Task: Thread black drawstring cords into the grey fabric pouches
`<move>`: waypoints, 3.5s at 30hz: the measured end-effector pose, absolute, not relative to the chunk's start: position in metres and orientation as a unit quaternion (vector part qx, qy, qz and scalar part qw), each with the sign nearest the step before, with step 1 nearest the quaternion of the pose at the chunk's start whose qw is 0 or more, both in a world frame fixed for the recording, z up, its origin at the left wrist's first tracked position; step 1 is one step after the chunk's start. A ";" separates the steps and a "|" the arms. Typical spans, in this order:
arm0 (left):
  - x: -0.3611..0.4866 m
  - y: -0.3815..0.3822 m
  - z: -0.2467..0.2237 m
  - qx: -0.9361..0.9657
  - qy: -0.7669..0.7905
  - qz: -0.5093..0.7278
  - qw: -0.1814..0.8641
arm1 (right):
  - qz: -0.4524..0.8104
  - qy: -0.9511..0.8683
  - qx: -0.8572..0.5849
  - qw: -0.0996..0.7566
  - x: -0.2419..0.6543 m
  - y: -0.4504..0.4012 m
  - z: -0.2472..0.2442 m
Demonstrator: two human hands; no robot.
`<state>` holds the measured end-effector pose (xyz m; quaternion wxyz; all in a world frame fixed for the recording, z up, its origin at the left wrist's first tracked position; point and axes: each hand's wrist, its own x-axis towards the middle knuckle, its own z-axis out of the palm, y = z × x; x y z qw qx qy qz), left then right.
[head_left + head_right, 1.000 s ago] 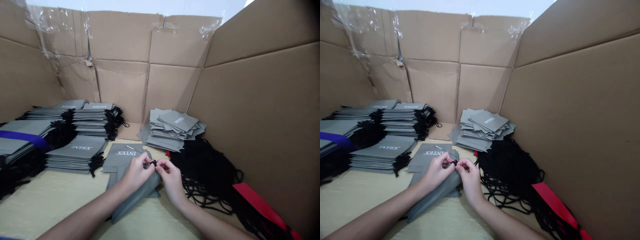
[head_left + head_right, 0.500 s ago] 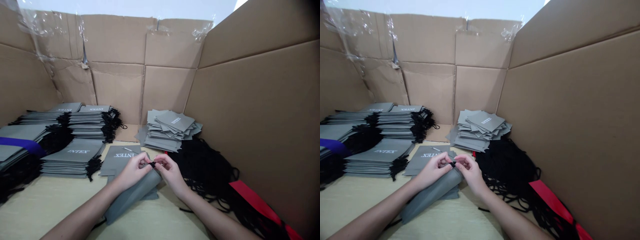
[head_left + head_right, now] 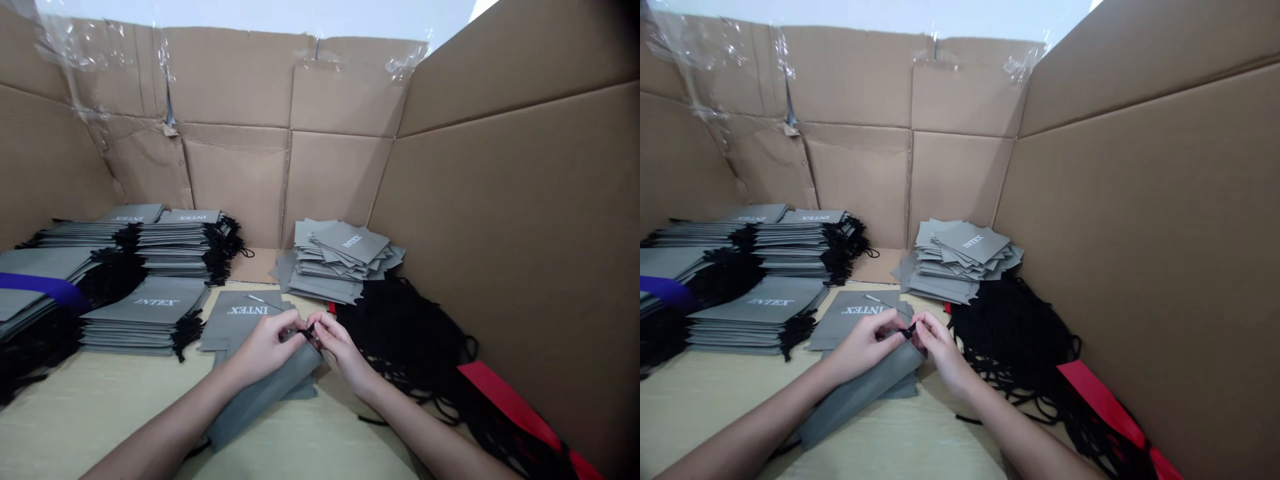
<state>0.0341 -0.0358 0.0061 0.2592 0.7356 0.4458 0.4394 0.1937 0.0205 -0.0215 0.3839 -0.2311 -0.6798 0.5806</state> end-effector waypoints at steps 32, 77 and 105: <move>0.033 -0.024 -0.003 0.699 0.491 0.413 0.316 | 0.411 -0.797 -0.273 0.349 0.206 0.033 -0.018; 0.038 -0.032 0.001 0.755 0.451 0.377 0.289 | 0.705 -0.489 -0.256 0.446 0.193 0.024 -0.016; 0.039 -0.030 0.007 0.701 0.431 0.430 0.371 | 0.790 -0.472 -0.259 0.293 0.197 0.024 -0.012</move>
